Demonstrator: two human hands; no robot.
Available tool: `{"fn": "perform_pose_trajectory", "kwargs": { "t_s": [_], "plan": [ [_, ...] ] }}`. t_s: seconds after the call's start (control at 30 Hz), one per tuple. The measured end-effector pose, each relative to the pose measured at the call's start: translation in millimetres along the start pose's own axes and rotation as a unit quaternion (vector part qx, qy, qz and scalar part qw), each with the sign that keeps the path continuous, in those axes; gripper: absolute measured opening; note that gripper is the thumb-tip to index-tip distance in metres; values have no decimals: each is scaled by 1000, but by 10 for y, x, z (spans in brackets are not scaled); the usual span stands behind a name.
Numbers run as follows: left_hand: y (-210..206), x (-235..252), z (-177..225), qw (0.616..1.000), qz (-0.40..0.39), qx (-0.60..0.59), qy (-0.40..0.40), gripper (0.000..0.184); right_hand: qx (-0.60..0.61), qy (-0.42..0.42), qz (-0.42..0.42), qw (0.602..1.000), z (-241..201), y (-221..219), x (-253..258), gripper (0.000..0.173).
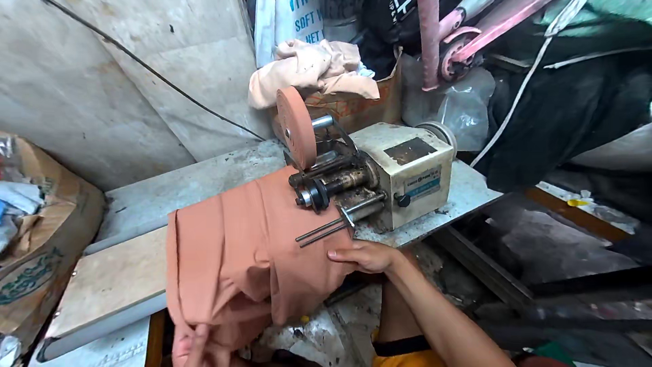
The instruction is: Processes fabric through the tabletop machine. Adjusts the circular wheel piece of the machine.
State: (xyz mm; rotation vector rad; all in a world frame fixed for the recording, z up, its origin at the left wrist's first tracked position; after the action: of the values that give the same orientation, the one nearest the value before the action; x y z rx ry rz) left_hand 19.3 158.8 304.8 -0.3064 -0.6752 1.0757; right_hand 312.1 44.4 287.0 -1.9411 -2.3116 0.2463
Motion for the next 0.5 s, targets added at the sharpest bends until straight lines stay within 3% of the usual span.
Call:
{"fn": "perform_pose_trajectory", "kwargs": {
  "t_s": [0.13,0.27,0.33,0.43,0.5],
  "plan": [
    [35,8,-107,991,74,111,17,42,-11,0,-7,1000,-15,1,7,27],
    [-37,-9,-114,1000,3,-9,17,33,-17,-1,2,1000,-10,5,5,26],
    [-34,35,-107,999,22,27,-5,39,-12,5,8,1000,-23,16,-16,26],
    [-127,-12,-271,986,30,160,38,53,-11,5,6,1000,-31,10,-5,25],
    [-194,-38,-323,995,-18,81,60,45,-10,9,1,1000,-33,5,-3,25]
  ]
}}
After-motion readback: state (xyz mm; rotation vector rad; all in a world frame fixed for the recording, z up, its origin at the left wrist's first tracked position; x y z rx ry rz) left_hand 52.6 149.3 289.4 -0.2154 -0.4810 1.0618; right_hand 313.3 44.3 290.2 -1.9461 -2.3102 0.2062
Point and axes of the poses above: each hand's wrist, its own x-axis towards the middle knuckle, its own y-axis out of the back of the hand, z = x × y, the point moved 10 cm from there along x, towards the middle knuckle, and after that the axes turned 9 degrees about -x, right-handed, at the moved point
